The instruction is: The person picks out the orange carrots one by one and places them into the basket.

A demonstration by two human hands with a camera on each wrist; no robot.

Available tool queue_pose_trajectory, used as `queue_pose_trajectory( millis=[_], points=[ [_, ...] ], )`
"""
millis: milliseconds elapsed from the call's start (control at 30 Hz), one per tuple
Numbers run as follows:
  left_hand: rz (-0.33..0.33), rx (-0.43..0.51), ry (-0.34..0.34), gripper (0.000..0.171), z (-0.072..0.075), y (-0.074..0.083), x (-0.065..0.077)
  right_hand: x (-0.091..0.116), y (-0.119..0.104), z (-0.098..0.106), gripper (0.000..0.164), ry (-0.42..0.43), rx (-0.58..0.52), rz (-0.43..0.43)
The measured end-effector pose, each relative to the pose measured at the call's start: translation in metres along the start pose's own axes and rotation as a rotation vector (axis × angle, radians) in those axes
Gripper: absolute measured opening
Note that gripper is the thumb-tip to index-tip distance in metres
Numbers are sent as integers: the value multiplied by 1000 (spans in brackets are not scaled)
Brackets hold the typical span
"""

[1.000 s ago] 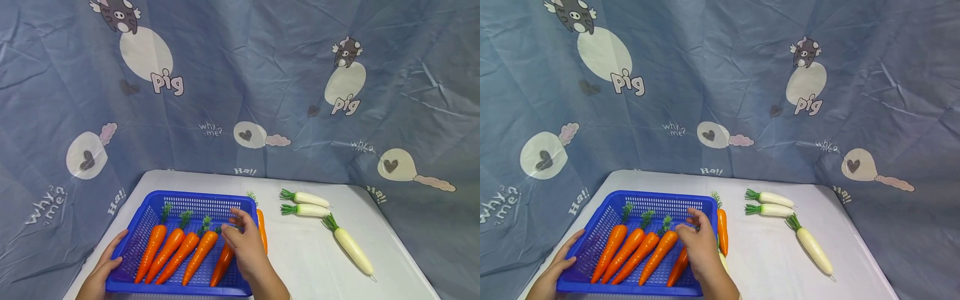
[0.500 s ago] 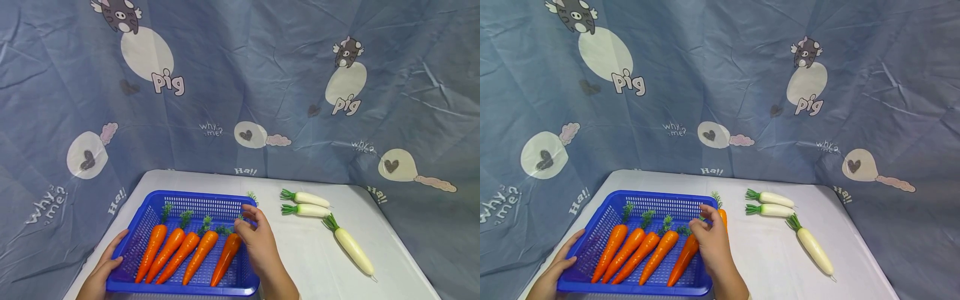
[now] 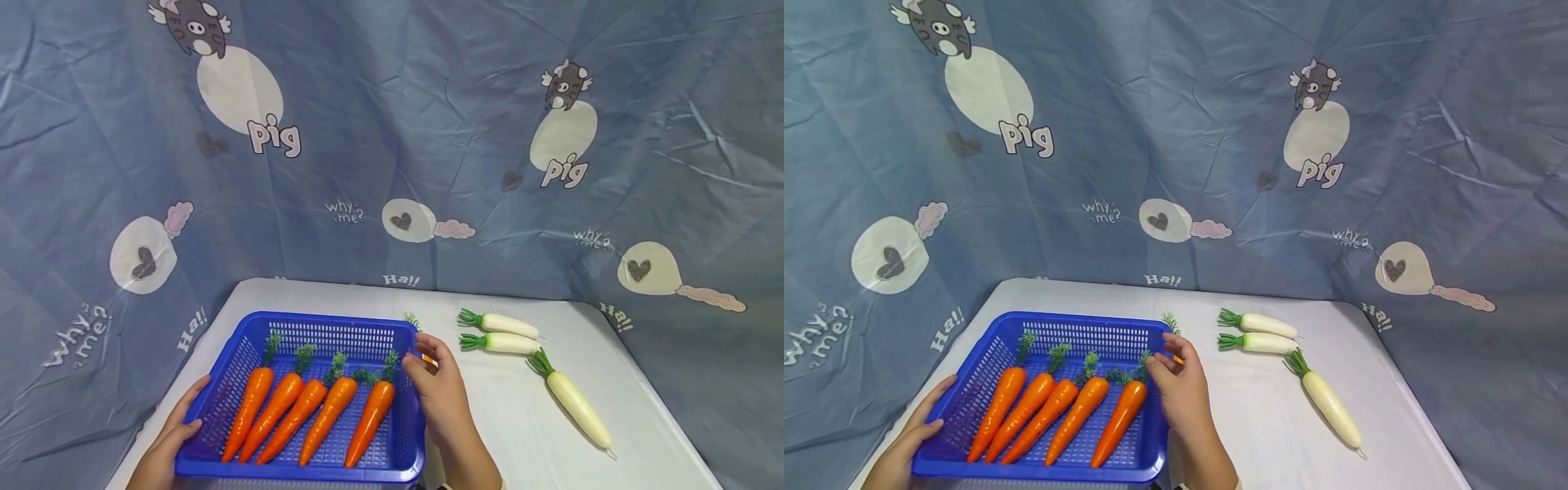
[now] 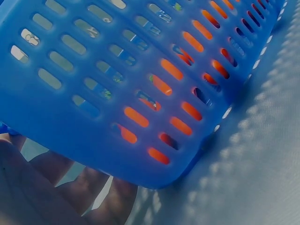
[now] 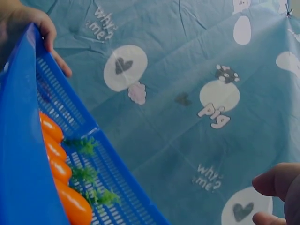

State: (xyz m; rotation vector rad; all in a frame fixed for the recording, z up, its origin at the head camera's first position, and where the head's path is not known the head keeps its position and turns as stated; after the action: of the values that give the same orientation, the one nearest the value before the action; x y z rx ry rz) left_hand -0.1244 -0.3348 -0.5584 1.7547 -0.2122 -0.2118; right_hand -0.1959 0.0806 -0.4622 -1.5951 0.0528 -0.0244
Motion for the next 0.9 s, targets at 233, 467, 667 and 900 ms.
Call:
queue_pose_trajectory(
  millis=[233, 467, 667, 900],
  points=[
    [31, -36, 45, 63, 0, -1, 1, -6, 5, 13, 43, 50, -18, -20],
    [-33, -2, -7, 64, 1, -1, 1, -16, 17, 25, 41, 116, 8, -11],
    [-35, -5, -5, 63, 0, -1, 0, -19, 23, 32, 40, 137, 26, -23],
    [18, -39, 45, 62, 0, 0, 1, -22, 31, 39, 43, 172, 83, -17]
  ],
)
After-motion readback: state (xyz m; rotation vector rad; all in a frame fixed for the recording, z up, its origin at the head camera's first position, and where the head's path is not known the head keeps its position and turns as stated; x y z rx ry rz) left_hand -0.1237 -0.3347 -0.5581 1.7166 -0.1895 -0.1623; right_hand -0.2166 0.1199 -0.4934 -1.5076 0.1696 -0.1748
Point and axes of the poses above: each hand's wrist, its own x-axis away from the middle knuckle, its own z-axis out of the back of the hand, y = z × x, the point moved 1 cm from there along -x, towards the middle knuckle
